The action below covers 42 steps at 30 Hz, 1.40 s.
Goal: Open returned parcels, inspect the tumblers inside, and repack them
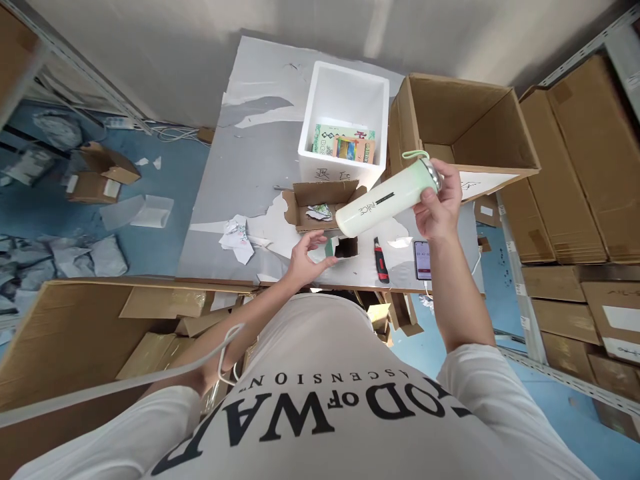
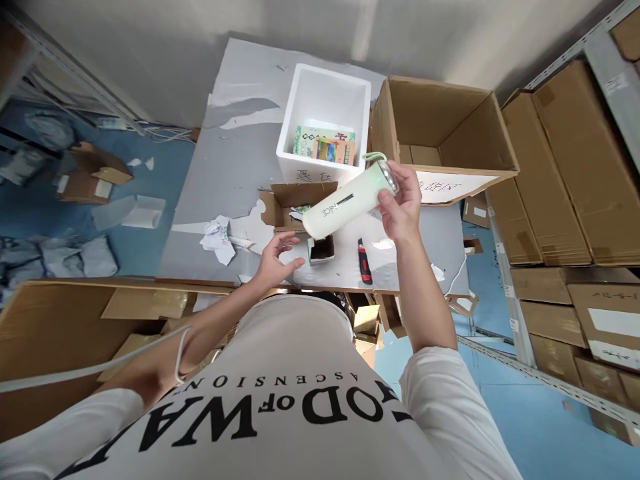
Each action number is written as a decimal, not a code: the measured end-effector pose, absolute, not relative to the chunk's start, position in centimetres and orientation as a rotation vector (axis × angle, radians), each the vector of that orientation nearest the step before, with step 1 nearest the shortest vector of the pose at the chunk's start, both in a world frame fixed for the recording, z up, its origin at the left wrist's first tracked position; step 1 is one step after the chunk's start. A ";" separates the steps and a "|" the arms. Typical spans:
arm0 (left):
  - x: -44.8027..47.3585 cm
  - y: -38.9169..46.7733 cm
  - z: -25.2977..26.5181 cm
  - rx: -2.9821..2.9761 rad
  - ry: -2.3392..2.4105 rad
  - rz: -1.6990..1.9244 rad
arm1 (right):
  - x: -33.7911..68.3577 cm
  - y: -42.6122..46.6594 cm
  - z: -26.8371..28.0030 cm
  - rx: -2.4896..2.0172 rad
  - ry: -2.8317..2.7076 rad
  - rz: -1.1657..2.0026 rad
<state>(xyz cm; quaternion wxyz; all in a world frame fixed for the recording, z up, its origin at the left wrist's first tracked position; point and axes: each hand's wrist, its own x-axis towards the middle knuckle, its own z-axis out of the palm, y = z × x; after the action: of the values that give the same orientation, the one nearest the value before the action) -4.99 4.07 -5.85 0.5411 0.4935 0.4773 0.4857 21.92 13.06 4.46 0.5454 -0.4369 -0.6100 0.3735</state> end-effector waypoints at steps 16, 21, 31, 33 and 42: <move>-2.4 6.2 -11.6 1.420 1.137 0.886 | 22.5 7.6 -0.8 -1.192 -1.505 0.800; -2.3 6.1 -11.7 1.278 1.106 0.947 | 20.2 8.1 0.6 -1.210 -1.629 0.918; -2.8 6.3 -12.1 1.401 1.123 0.920 | 18.6 7.3 1.2 -1.144 -2.300 0.760; -2.9 6.4 -12.0 1.368 1.111 0.934 | 18.6 7.4 1.6 -1.102 -2.383 0.715; -3.0 6.6 -12.4 1.490 1.066 0.858 | 16.9 9.4 -0.8 -0.879 -2.966 0.493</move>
<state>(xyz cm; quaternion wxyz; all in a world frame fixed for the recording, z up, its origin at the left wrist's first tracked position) -3.02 6.59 -12.41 0.5306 0.6243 0.4466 0.3596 16.86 9.37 -0.80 0.0047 -0.2807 -0.9468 0.1574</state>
